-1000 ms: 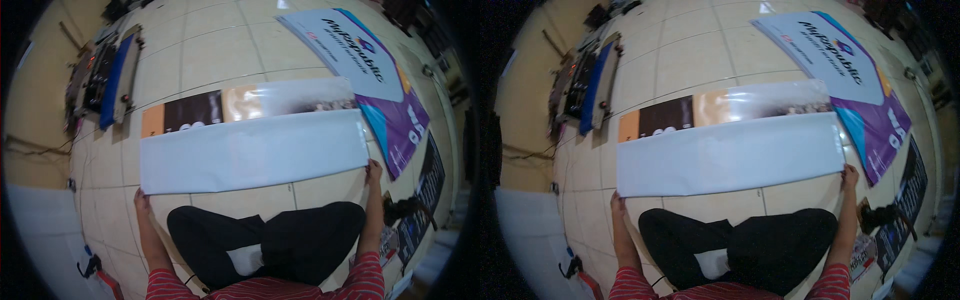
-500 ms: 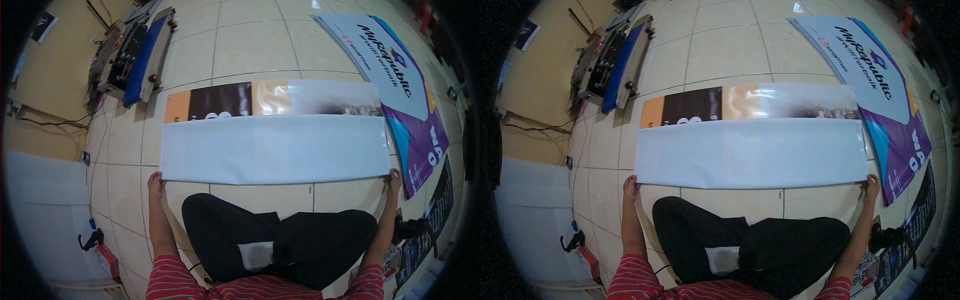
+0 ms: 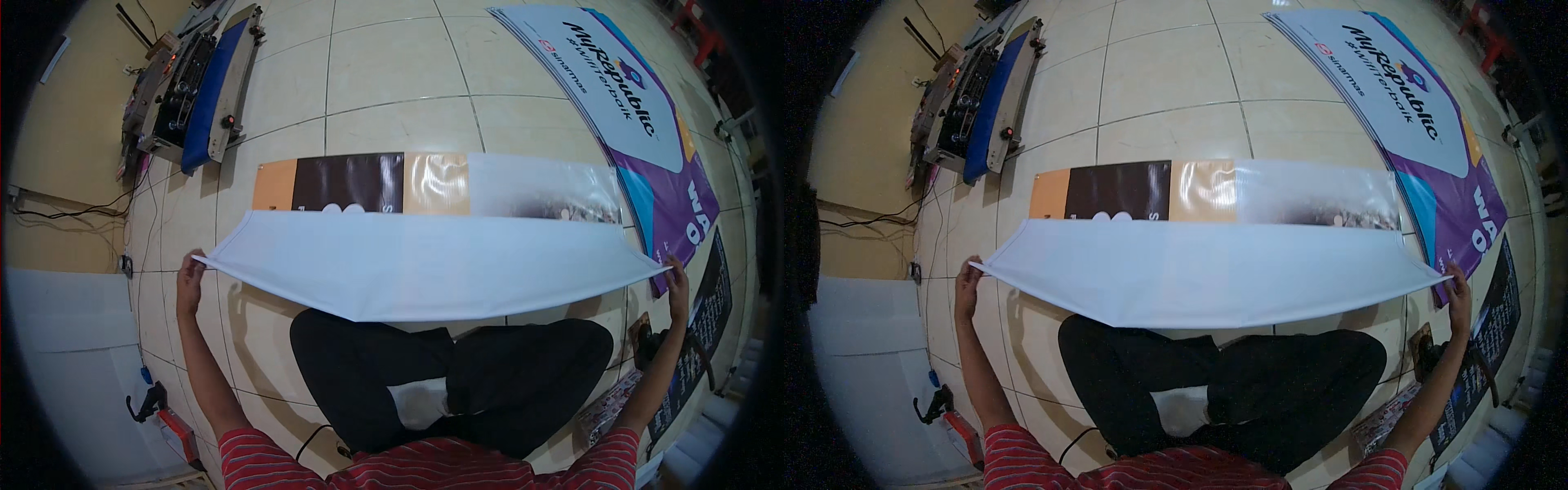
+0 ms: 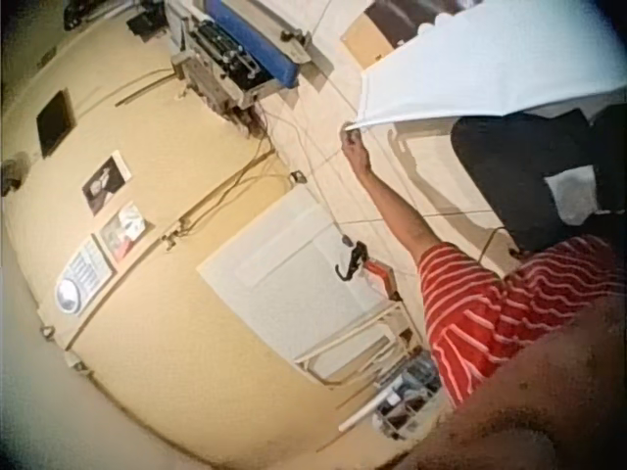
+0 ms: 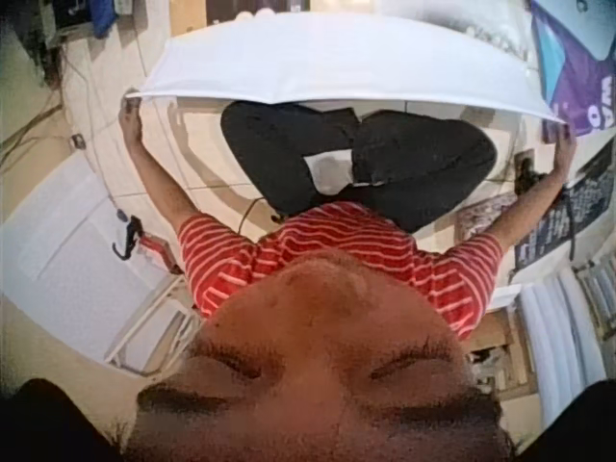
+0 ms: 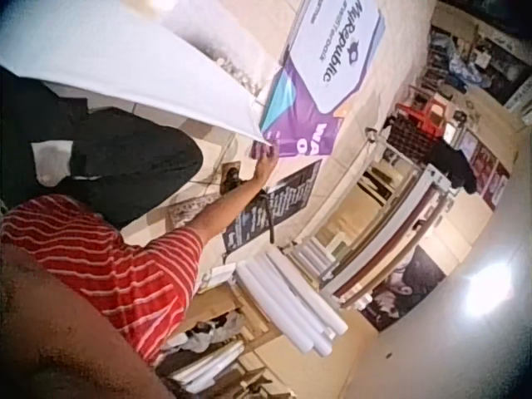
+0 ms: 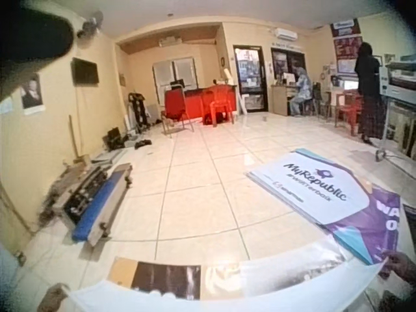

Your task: Installing metal eyelets/grommets into the corners of printed posters using a manual press tool, then folding the finished posters.

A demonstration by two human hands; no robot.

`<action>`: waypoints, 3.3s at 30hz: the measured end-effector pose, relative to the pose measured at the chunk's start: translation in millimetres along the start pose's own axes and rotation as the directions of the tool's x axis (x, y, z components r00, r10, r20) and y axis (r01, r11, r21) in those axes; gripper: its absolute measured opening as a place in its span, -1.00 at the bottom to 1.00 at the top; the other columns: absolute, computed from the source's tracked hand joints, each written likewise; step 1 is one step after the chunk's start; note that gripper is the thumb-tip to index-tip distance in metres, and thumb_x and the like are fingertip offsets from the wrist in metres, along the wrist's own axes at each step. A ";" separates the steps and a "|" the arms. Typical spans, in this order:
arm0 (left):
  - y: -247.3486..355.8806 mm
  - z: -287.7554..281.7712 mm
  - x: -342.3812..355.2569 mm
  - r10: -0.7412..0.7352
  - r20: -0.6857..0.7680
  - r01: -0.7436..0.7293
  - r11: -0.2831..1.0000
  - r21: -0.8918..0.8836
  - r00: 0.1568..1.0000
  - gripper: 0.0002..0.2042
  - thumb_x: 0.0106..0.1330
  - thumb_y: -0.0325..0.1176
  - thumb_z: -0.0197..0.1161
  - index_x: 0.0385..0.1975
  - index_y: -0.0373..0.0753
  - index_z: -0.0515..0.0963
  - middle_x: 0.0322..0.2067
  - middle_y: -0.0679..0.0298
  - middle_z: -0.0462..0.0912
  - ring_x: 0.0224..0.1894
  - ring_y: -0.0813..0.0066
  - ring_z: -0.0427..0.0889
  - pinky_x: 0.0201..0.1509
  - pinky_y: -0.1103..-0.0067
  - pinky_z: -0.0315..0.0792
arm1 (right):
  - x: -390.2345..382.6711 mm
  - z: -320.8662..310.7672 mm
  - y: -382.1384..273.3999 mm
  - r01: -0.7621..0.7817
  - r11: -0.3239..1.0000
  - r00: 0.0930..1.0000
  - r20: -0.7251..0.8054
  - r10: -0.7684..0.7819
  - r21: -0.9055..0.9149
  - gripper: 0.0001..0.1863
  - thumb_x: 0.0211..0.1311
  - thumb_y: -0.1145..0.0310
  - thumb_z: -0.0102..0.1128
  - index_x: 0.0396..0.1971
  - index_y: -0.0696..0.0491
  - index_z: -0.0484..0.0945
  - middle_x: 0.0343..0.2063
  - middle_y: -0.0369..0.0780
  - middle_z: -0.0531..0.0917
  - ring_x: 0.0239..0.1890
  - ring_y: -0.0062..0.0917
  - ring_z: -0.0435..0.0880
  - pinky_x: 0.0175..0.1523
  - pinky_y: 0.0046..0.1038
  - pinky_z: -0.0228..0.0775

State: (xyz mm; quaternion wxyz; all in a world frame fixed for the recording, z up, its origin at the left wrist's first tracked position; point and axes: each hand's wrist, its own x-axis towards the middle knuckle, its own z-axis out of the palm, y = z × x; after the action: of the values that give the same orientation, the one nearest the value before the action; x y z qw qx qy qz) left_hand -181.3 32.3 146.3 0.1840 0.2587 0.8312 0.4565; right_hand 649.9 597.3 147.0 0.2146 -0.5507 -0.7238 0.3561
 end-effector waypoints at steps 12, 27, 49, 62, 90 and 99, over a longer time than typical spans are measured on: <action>-22.0 48.1 126.1 0.089 -0.238 -0.101 0.994 -0.038 0.967 -0.73 0.38 -0.23 -0.03 -0.13 -0.31 0.37 -0.27 0.32 0.46 -0.19 0.58 0.40 0.00 0.62 0.28 | 128.6 55.2 30.5 0.023 0.956 0.957 -0.284 0.064 0.292 -0.46 0.27 0.14 0.02 0.18 0.04 0.20 0.04 -0.17 0.40 0.11 -0.44 0.34 0.13 -0.47 0.19; -150.6 55.2 63.0 -0.402 -0.124 0.378 0.908 -0.178 0.907 -0.73 0.21 -0.37 0.06 -0.12 -0.33 0.48 -0.33 0.32 0.53 -0.30 0.58 0.46 -0.20 0.61 0.36 | 80.0 119.0 80.1 -0.479 0.857 0.874 0.187 0.448 0.191 -0.51 0.17 0.17 0.10 0.07 0.09 0.36 -0.08 -0.27 0.48 -0.06 -0.54 0.44 -0.03 -0.48 0.29; -125.1 108.3 -7.5 -0.209 -0.818 0.681 0.679 0.273 0.536 -0.75 0.05 -0.28 0.33 -0.62 -0.38 0.54 -0.59 0.08 0.60 -0.55 0.31 0.59 -0.46 0.49 0.46 | 29.6 143.3 99.9 -0.475 0.768 0.845 -0.020 0.534 0.430 -0.74 0.19 0.30 0.14 -0.24 0.16 0.42 -0.70 -0.36 0.40 -0.76 -0.69 0.30 -0.67 -0.63 0.15; -226.5 7.6 25.4 -0.617 -0.175 0.381 0.657 -0.650 0.767 -0.81 0.26 -0.35 0.12 -0.30 -0.37 0.48 -0.38 0.18 0.57 -0.33 0.41 0.57 -0.24 0.58 0.52 | 51.8 153.1 121.1 -0.592 0.592 0.788 0.239 0.568 0.547 -0.78 0.17 0.38 0.11 -0.22 0.16 0.49 -0.52 -0.29 0.52 -0.57 -0.64 0.45 -0.49 -0.59 0.33; 96.3 521.0 32.8 -0.406 0.325 0.515 0.572 -0.639 0.854 -0.70 0.15 -0.50 0.20 -0.10 -0.36 0.40 -0.19 0.13 0.54 -0.16 0.32 0.54 -0.10 0.41 0.47 | -24.7 275.6 -38.3 -0.713 0.601 -0.202 0.927 0.317 -0.361 -0.51 0.34 0.11 -0.16 0.05 0.23 0.32 0.04 -0.13 0.44 0.08 -0.46 0.41 0.22 -0.46 0.15; 83.1 421.1 68.8 -0.430 0.333 0.543 0.677 -0.496 0.839 -0.72 0.08 -0.61 0.20 -0.18 -0.48 0.40 -0.22 0.04 0.56 -0.29 0.24 0.60 -0.18 0.41 0.50 | 27.5 338.2 -126.6 0.204 0.954 0.941 0.313 -0.129 -0.220 -0.49 -0.02 0.12 0.20 -0.15 0.22 0.47 -0.11 0.02 0.51 0.00 -0.21 0.44 0.09 -0.32 0.27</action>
State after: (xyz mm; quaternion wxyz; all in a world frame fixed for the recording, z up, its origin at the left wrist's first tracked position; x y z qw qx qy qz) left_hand 13.8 390.2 -4.6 0.4458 0.0016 0.6718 0.5916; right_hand 322.3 511.3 18.6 0.0631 -0.4502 -0.8309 0.3207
